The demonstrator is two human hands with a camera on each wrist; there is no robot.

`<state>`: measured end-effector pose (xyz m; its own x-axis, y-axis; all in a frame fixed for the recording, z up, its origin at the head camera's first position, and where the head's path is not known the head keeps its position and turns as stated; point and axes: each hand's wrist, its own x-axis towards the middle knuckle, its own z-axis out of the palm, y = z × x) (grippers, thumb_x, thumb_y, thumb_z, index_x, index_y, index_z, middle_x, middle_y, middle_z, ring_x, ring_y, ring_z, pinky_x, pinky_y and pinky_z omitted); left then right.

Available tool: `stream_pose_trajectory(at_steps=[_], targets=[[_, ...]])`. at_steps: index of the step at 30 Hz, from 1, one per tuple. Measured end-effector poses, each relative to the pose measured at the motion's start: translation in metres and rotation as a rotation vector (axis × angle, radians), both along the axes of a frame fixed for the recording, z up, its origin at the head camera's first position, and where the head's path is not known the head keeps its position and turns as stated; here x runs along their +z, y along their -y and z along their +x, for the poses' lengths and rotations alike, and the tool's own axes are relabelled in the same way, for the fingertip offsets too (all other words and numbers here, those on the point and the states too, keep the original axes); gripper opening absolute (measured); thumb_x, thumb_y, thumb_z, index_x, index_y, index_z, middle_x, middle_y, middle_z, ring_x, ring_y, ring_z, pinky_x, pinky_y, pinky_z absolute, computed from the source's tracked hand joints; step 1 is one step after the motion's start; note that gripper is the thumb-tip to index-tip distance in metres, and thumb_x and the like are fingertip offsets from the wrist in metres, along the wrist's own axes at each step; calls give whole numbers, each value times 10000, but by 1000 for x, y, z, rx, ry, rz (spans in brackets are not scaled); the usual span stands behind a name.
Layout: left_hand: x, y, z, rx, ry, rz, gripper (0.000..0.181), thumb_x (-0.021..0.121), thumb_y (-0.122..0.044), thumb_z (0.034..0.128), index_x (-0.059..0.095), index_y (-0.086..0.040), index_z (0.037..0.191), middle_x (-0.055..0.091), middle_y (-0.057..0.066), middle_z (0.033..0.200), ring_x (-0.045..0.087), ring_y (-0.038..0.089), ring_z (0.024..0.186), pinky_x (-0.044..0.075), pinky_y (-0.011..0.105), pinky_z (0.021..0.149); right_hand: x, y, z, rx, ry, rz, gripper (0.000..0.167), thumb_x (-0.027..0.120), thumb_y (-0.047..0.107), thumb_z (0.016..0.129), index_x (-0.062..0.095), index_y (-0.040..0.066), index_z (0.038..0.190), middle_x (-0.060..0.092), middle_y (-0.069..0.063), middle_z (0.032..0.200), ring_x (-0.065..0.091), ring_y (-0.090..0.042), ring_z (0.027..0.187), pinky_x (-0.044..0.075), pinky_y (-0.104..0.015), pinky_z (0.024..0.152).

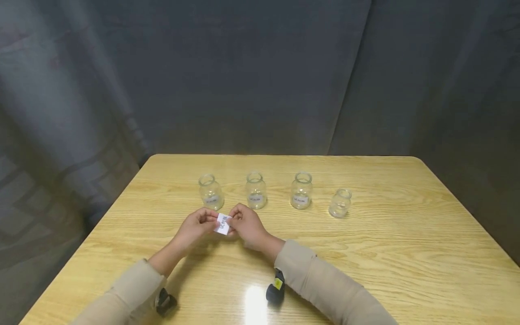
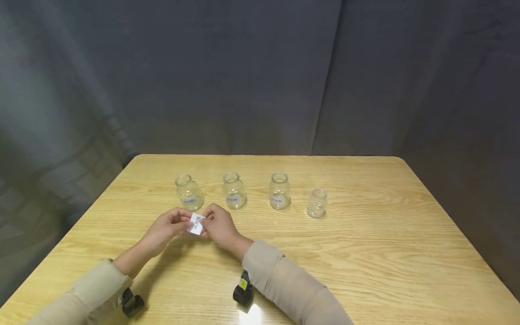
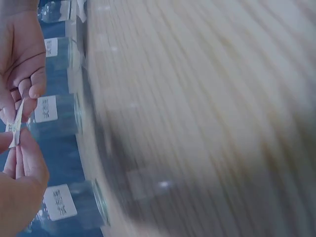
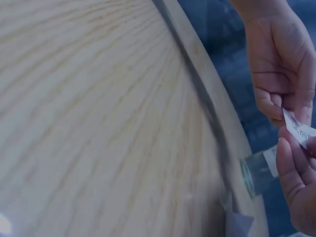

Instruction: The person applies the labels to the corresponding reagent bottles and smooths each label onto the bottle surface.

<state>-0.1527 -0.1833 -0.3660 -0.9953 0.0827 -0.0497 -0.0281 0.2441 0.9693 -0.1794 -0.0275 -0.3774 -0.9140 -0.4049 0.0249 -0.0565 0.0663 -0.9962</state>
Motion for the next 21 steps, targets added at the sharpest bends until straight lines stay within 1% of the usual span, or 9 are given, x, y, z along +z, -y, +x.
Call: stream_pose_trajectory(at_steps=[2,4,7,8,10,14,16,18,21], targets=[[0,-5,-1,-16,2,15,234,525,48,780,481,115,1001,543,136,866,523,172,771,480,322,741,1,-5,-1,-17,3,-3,64,510,-15,833,480,-53,875,517,-79,694,565,-194,614,513,-373,621],[1,-10,-3,-18,4,28,218,527,53,780,496,104,989,543,128,861,524,172,776,478,322,758,4,-9,-2,-41,1,-3,72,511,-8,835,485,-63,874,522,-87,716,578,-252,658,511,-377,642],[3,-17,-7,-30,-14,48,203,530,47,787,509,93,984,541,117,857,521,172,783,473,324,771,9,-16,-3,-77,-27,-2,89,526,-7,825,490,-77,866,517,-90,750,574,-300,705,506,-389,660],[3,-19,-8,-36,-22,56,205,533,44,786,513,91,985,543,115,856,523,172,782,472,329,772,10,-18,-3,-85,-36,-9,98,532,-11,820,489,-82,872,512,-89,764,570,-295,704,505,-393,661],[4,-23,-11,-52,-39,75,206,534,47,786,513,97,985,543,117,853,523,173,779,470,346,776,14,-21,-3,-99,-50,-13,126,552,-13,807,491,-79,895,510,-88,780,561,-246,673,506,-397,651],[8,-32,-17,-76,-48,67,210,542,53,779,513,94,983,547,119,849,528,173,763,474,351,762,18,-28,-3,-115,-70,23,191,565,-28,793,491,-60,966,518,-83,778,526,-136,621,513,-375,618],[10,-37,-19,-69,-46,58,206,550,54,773,518,79,975,547,116,840,530,174,750,482,335,745,19,-32,-2,-120,-69,39,219,559,-45,790,490,-50,997,520,-85,764,523,-134,620,512,-379,624],[13,-41,-22,-65,-55,48,206,556,54,769,517,69,972,545,118,839,533,176,742,489,314,728,19,-36,-2,-124,-68,45,257,551,-64,788,485,-44,1035,515,-91,746,537,-161,622,509,-396,637],[16,-47,-25,-49,-58,58,205,567,59,760,520,64,959,546,119,831,539,174,728,495,293,709,20,-42,-1,-125,-69,38,314,543,-80,784,485,-20,1087,499,-91,721,552,-195,632,502,-422,655]])
